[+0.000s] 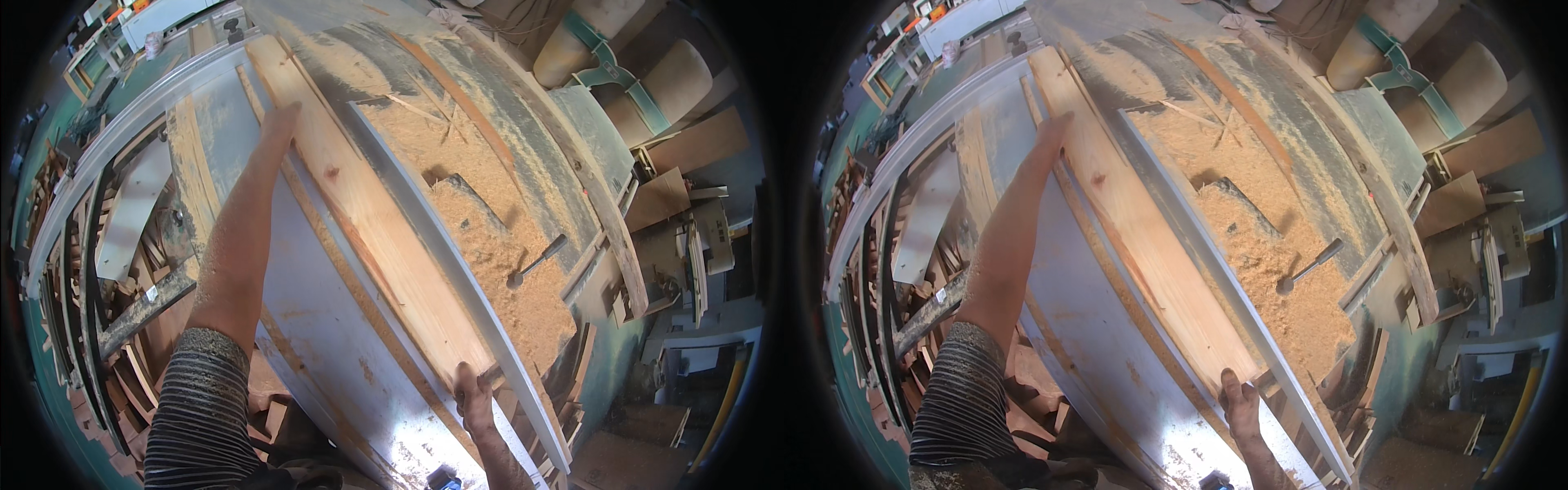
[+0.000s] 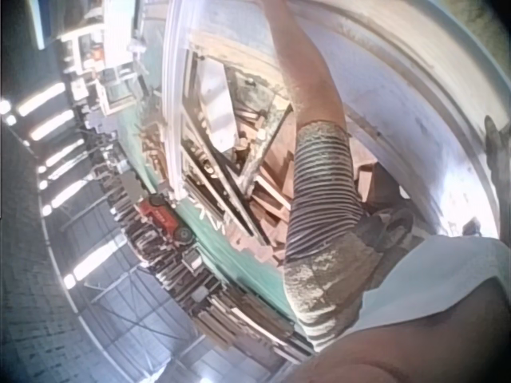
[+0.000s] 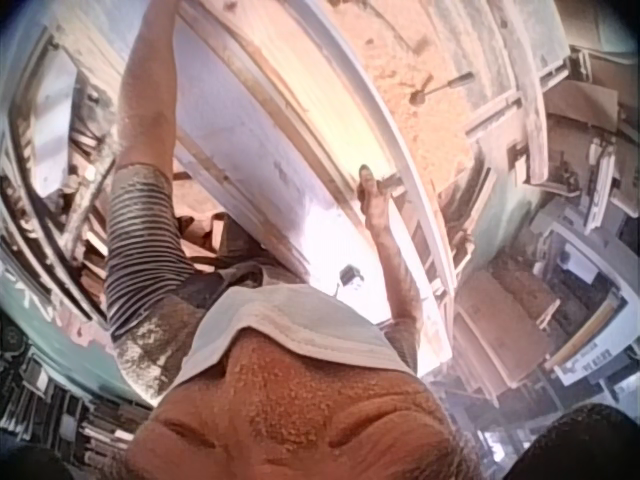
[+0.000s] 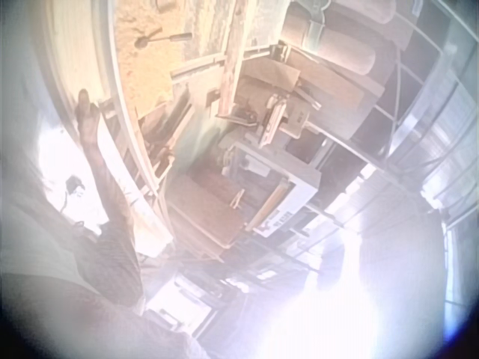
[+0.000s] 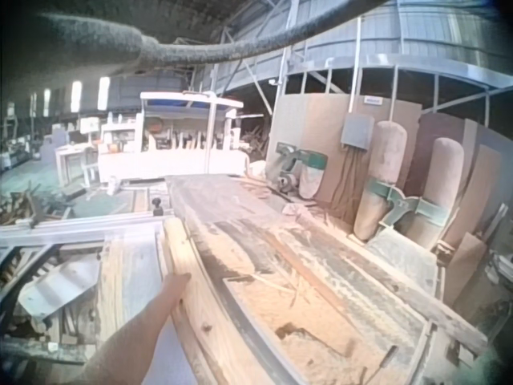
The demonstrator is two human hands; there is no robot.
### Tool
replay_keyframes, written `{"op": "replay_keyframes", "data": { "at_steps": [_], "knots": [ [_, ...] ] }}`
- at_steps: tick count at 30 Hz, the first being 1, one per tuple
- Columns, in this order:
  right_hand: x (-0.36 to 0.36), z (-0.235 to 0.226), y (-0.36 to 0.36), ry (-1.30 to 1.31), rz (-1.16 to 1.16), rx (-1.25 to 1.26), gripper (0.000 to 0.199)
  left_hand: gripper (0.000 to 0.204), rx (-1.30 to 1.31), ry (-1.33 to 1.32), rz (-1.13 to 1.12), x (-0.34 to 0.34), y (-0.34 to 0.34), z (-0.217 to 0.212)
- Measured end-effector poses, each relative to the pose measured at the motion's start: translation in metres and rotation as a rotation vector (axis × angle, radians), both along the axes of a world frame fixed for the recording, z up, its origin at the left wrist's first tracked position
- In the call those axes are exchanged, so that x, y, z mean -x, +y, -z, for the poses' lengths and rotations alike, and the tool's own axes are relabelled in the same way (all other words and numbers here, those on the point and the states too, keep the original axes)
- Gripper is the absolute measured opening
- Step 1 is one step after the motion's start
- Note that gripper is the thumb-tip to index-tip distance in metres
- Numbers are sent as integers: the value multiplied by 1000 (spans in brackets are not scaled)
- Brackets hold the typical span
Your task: The person measures a wooden plank with a tape measure, then uses a hammer and chisel to split the plank into two pieces on a table saw. The person then inspects the split pieces and places them aside.
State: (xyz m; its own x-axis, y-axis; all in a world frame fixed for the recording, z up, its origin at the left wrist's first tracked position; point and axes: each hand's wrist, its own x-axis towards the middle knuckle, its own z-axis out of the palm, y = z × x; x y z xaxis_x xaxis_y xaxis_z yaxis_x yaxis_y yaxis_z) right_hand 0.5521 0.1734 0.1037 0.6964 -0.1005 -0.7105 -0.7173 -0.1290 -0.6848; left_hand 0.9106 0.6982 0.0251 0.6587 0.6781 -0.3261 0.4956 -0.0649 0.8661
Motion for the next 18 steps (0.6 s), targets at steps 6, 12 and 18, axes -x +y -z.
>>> {"op": "replay_keyframes", "data": {
  "at_steps": [6,12,18],
  "knots": [
    [-11,-2,13,23,-28,33,56,65,-3,-22,-11,-8,9,-8],
    [-17,3,22,39,-17,68,57,64,24,-21,-11,-18,4,-16],
    [-27,-12,32,38,-68,78,57,60,128,12,4,-16,19,-12]
  ]
}}
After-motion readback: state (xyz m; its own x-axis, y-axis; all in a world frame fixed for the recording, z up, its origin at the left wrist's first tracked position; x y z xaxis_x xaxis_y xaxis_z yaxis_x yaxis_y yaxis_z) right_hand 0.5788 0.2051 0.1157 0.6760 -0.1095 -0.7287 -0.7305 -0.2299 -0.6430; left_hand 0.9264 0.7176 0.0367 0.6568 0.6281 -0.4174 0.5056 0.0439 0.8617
